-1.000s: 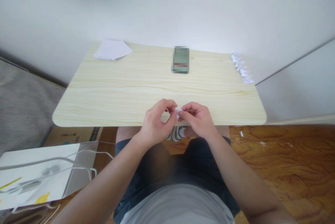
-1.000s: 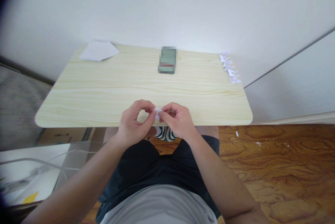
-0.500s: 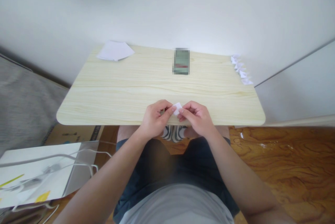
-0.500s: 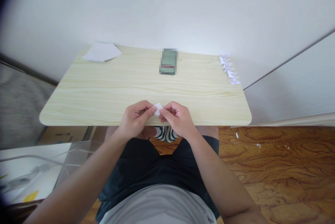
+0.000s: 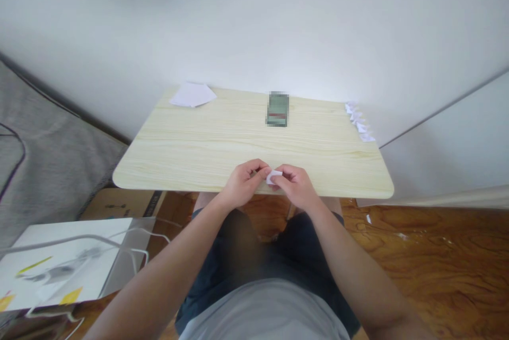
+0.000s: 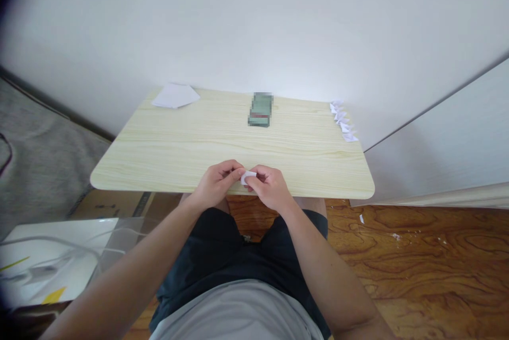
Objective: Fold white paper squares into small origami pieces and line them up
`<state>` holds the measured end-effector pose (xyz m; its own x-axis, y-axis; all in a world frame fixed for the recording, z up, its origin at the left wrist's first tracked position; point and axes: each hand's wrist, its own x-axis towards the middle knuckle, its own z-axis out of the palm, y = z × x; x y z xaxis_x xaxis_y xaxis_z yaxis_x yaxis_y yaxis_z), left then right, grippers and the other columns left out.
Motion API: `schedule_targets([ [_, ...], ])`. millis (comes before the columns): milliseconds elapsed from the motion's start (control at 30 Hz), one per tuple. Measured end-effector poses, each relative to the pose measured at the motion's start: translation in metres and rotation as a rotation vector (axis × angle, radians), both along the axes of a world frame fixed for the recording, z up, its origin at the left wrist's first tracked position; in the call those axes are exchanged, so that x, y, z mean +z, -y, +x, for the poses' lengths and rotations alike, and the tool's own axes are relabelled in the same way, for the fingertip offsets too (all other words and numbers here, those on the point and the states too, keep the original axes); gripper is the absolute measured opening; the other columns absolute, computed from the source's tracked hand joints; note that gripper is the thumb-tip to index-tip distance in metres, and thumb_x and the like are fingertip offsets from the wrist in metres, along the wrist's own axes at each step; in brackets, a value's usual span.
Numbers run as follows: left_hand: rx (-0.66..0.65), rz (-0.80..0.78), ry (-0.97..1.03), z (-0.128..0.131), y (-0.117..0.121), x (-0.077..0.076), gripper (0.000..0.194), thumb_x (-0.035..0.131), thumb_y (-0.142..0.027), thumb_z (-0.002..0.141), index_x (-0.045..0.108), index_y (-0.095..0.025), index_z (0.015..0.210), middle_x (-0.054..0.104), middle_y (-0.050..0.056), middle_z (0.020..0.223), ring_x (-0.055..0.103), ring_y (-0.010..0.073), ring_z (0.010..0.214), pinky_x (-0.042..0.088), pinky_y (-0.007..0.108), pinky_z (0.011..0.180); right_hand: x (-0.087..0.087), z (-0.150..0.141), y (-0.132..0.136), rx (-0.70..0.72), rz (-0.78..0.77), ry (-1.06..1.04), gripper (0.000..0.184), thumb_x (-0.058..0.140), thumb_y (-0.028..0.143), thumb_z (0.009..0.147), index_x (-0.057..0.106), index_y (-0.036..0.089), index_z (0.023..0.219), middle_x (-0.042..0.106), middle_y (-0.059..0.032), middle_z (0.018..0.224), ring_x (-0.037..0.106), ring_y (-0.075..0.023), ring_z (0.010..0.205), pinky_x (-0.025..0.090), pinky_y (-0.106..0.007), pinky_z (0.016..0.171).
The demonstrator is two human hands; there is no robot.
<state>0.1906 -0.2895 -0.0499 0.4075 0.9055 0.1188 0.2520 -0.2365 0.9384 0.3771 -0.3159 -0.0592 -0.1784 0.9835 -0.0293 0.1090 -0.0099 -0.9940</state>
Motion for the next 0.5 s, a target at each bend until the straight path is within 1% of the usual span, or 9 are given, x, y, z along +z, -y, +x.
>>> schedule_targets([
  [133,-0.003,-0.007,0.025,0.0001,0.0015,0.0021,0.033,0.054,-0.044,0.096,0.068,-0.017,0.084,0.067,0.003,0.082,0.06,0.0173,0.08,0.048,0.028,0.078,0.0008,0.0005,-0.0034,0.014,-0.065,-0.068,0.013,0.07,0.031,0.082,0.072,0.02,0.076,0.071,0.0001,0.069,0.068,-0.0167,0.064,0.055,-0.028,0.064],
  [300,0.028,-0.022,0.029,0.0004,0.0021,0.0004,0.025,0.059,-0.041,0.094,0.068,-0.018,0.092,0.069,0.003,0.086,0.062,0.0173,0.082,0.049,0.029,0.077,-0.0009,-0.0005,-0.0055,-0.028,-0.11,-0.156,0.024,0.075,0.042,0.081,0.071,0.019,0.076,0.074,-0.0035,0.071,0.068,-0.0171,0.06,0.057,-0.029,0.062],
  [400,0.039,-0.029,0.037,0.0005,0.0014,-0.0027,0.023,0.061,-0.04,0.093,0.068,-0.018,0.094,0.069,0.004,0.086,0.063,0.0177,0.081,0.049,0.029,0.075,-0.0003,0.0016,-0.0061,0.011,-0.108,-0.166,0.029,0.074,0.046,0.083,0.071,0.018,0.08,0.076,-0.005,0.076,0.071,-0.017,0.062,0.058,-0.029,0.064],
  [500,0.054,-0.035,0.071,-0.0006,-0.0004,-0.0065,0.019,0.064,-0.036,0.091,0.066,-0.018,0.095,0.069,0.004,0.086,0.063,0.0171,0.08,0.049,0.03,0.075,0.0,0.0048,-0.0064,0.059,-0.085,-0.145,0.029,0.07,0.046,0.088,0.074,0.018,0.09,0.077,-0.0054,0.082,0.073,-0.0167,0.069,0.058,-0.029,0.07],
])
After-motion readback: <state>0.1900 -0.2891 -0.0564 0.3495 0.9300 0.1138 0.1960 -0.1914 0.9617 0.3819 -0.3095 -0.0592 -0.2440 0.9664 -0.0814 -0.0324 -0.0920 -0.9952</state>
